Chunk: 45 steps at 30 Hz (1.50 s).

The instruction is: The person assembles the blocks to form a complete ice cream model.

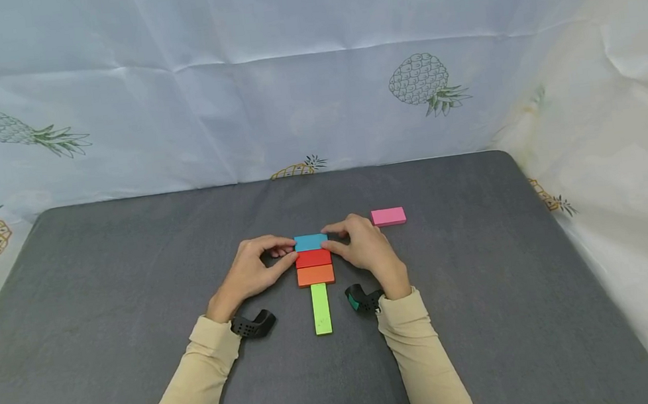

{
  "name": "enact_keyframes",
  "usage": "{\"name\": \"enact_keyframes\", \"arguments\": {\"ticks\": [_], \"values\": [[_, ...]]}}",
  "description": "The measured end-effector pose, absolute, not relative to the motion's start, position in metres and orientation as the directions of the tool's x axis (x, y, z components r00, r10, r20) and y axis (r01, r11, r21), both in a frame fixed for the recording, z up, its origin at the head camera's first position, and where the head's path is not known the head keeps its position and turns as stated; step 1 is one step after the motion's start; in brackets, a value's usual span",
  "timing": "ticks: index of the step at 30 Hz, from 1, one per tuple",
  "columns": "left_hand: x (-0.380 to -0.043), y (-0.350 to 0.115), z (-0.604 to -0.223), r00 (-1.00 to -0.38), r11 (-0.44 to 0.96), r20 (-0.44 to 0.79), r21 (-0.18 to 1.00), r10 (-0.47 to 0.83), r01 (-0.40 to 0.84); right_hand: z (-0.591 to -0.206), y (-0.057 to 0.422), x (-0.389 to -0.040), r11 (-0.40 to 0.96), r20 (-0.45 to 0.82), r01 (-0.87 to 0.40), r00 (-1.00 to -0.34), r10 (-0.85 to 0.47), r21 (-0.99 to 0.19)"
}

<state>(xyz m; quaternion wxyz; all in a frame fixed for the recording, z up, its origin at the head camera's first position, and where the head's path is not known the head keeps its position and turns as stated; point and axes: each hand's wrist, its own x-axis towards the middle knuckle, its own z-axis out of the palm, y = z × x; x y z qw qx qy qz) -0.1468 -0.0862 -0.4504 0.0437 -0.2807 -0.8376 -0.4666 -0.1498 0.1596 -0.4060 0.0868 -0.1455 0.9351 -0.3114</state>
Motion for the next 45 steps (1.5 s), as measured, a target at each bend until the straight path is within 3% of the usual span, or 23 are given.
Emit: {"name": "enact_keyframes", "arguments": {"ticks": [8, 27, 45], "values": [[-0.147, -0.079, -0.451, -0.862, 0.499, 0.355, 0.707, 0.363, 0.501, -0.404, 0.160, -0.151, 0.762, -0.084, -0.217, -0.939, -0.335, -0.610], [-0.147, -0.077, -0.452, -0.867, 0.500, 0.363, 0.711, 0.341, 0.494, -0.401, 0.172, -0.153, 0.713, -0.045, -0.236, -0.935, -0.351, -0.661], [-0.148, -0.077, -0.453, -0.874, 0.505, 0.350, 0.716, 0.337, 0.482, -0.394, 0.214, -0.154, 0.707, 0.127, -0.271, -0.960, -0.250, -0.653]]}}
